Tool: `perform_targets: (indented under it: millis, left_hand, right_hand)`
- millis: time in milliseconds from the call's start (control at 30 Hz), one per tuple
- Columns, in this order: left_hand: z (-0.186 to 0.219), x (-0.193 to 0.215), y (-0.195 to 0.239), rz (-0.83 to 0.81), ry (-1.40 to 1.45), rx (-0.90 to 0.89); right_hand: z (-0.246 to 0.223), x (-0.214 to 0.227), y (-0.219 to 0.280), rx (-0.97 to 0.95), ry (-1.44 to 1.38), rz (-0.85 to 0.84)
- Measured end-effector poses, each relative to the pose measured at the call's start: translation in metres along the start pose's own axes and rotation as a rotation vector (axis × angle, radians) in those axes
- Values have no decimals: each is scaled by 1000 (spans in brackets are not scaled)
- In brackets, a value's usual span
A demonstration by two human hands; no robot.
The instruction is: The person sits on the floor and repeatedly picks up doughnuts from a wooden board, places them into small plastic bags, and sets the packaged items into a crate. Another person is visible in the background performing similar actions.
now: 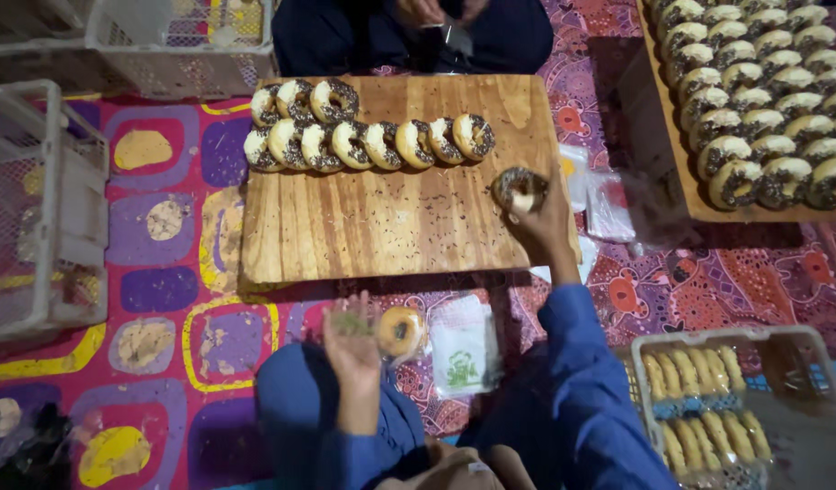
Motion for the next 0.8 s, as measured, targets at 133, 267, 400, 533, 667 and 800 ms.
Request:
perform_targets:
  millis: [133,267,400,533,667,800]
  left_hand:
    - [-28,3,8,-34,44,113]
    - [-30,12,25,27,28,144]
    - [-24,15,6,105,164,151]
    - [-34,18,-25,217,360,184]
    - [-68,23,-21,207,395,206]
    - [-94,26,10,66,332,238]
  right_hand:
    - [14,6,41,255,28,-33]
    - [17,-9,44,157,264,60]
    - [-15,-8,62,239,74,90]
    - [-93,15,153,-44,-455,-71]
    - [-183,36,248,184,-311,-27]
    - [-233,39,277,-55,-244,-43]
Point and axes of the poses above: each hand's wrist, its own y-axis away from the middle knuckle, its own x-axis out of the back of the hand, z = x × y, the point moved 1 cm from there along -y, towards the middle knuckle, and after that the axes turned 5 degrees about x, right-handed, at the moved point
